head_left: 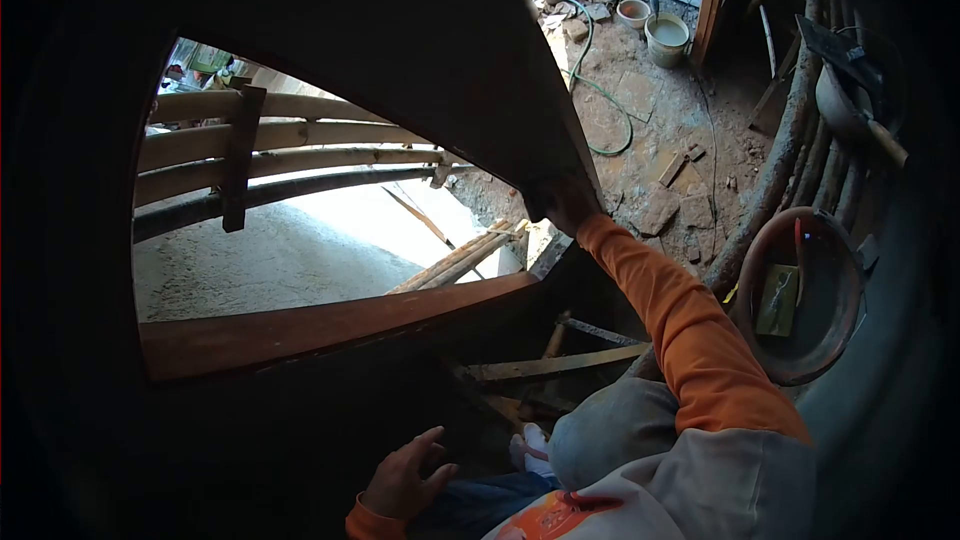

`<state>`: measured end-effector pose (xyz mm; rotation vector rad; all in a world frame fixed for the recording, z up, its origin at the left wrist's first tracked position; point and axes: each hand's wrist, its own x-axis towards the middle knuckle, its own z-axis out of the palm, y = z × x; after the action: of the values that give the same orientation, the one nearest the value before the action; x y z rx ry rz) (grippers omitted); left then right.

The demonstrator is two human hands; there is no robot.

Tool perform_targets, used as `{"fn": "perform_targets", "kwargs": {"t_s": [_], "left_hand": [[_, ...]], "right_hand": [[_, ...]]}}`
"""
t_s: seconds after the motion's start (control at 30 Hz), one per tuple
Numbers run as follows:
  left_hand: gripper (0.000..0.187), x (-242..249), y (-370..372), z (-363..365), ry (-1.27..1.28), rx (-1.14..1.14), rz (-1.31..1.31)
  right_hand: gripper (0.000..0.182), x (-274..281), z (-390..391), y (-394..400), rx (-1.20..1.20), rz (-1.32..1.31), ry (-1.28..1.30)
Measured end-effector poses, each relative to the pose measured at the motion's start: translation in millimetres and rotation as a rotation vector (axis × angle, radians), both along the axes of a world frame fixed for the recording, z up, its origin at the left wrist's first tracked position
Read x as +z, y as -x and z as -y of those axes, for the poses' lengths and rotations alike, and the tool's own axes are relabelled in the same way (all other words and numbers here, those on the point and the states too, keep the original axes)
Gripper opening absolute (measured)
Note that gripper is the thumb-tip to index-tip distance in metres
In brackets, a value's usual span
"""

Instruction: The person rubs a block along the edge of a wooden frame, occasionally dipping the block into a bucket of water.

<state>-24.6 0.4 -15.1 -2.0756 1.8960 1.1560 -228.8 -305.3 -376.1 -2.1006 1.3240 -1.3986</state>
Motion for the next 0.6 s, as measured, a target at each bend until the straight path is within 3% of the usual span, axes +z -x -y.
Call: {"fn": "perform_targets", "kwargs": {"t_s": [0.07,0.13,0.17,0.23,0.27,0.3,0.37,0.47,0.53,0.6], "left_hand": [[0.054,4.7,3.8,1.0,0.028,-0.025,0.038],[0.054,10.1,8.9,-0.5,0.029,-0.032,0.017],[0.054,12.4,10.0,-2.3,0.004,-0.05,0.012],[0.054,12.5,11.0,-1.4,0.049,-0.079,-0.011],[0.055,13.4,11.1,-1.9,0.09,-0.115,-0.024],[0.055,14.6,10.4,-2.8,0.113,-0.113,-0.033],[0.054,16.8,8.5,-4.2,0.165,-0.137,-0.011],[0.052,22.1,11.2,-3.9,0.109,-0.144,-0.082],[0.053,19.4,11.5,-0.5,0.127,-0.177,-0.12],[0.054,9.9,6.9,4.9,0.156,-0.223,-0.147]], "right_hand": [[0.034,-8.6,9.5,6.8,-0.058,0.035,-0.04],[0.022,-6.2,32.8,16.3,-0.384,1.061,-0.522],[0.022,0.9,45.4,20.5,-0.374,1.05,-0.513],[0.031,28.5,68.6,29.0,-0.088,1.519,-0.967],[0.034,71.4,69.6,25.9,-0.177,1.435,-0.996],[0.034,75.7,88.0,24.5,-0.163,1.424,-0.977],[0.032,79.4,136.0,16.0,-0.278,0.98,-0.677],[0.028,302.5,69.5,15.0,0.23,1.363,-0.362],[0.027,345.7,51.6,-6.3,-0.007,0.404,0.243],[0.029,372.4,-8.5,-30.8,0.368,0.537,-0.142]]}}
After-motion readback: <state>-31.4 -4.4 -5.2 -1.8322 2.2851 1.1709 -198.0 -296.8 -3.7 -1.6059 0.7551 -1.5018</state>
